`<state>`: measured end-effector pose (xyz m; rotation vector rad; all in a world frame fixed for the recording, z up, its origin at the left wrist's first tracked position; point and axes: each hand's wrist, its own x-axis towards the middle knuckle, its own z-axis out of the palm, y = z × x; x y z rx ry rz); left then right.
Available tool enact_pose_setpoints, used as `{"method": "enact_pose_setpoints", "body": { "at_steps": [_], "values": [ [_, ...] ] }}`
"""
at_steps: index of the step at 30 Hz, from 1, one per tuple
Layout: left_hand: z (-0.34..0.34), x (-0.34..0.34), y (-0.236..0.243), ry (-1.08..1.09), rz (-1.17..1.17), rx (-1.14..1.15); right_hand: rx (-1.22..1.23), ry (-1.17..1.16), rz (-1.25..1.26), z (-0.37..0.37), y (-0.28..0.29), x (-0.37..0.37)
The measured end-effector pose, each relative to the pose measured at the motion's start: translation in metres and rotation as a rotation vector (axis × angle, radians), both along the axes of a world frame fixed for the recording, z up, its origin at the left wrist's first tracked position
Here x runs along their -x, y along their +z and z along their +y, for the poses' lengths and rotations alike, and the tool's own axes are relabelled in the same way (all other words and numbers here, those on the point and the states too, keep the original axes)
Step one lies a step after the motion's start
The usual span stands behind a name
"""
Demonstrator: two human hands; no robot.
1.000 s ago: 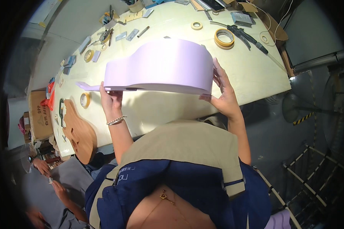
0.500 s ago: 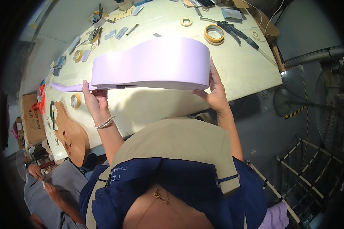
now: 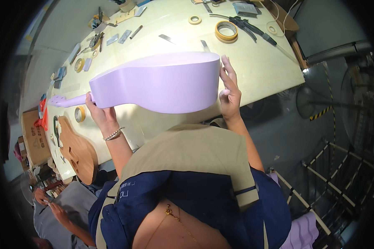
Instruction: The person sands a purple guitar neck and headstock using a sanding block, focusing on the edges and surfaces. They repeatedly flip and rotate the piece to sand different sides and areas, including the headstock and the neck joint.
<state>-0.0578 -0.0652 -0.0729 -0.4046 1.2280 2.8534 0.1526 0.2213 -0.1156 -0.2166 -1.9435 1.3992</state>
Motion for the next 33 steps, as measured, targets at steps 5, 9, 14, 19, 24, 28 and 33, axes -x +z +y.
{"method": "enact_pose_setpoints", "body": {
  "at_steps": [5,9,14,19,24,28,33],
  "values": [
    [-0.01,0.01,0.006,-0.06,-0.023,0.079,0.031,0.053,0.097,-0.011,0.019,0.011],
    [-0.017,0.017,-0.016,-0.067,-0.116,0.135,0.061,0.097,0.164,-0.023,0.04,0.019],
    [-0.006,0.019,-0.019,0.005,-0.271,0.104,0.01,0.101,0.149,-0.02,0.051,0.02],
    [-0.003,0.02,-0.021,0.0,-0.307,0.074,-0.025,0.05,0.074,-0.021,0.055,0.014],
    [-0.041,0.025,-0.03,-0.36,0.005,-0.147,0.074,-0.018,-0.018,-0.009,0.036,0.012],
    [-0.034,0.025,-0.014,-0.35,0.081,-0.178,0.613,0.364,0.084,-0.004,-0.005,0.01],
    [0.005,0.007,0.009,-0.011,0.095,-0.175,0.6,0.261,-0.051,-0.012,-0.064,0.021]
  ]
}}
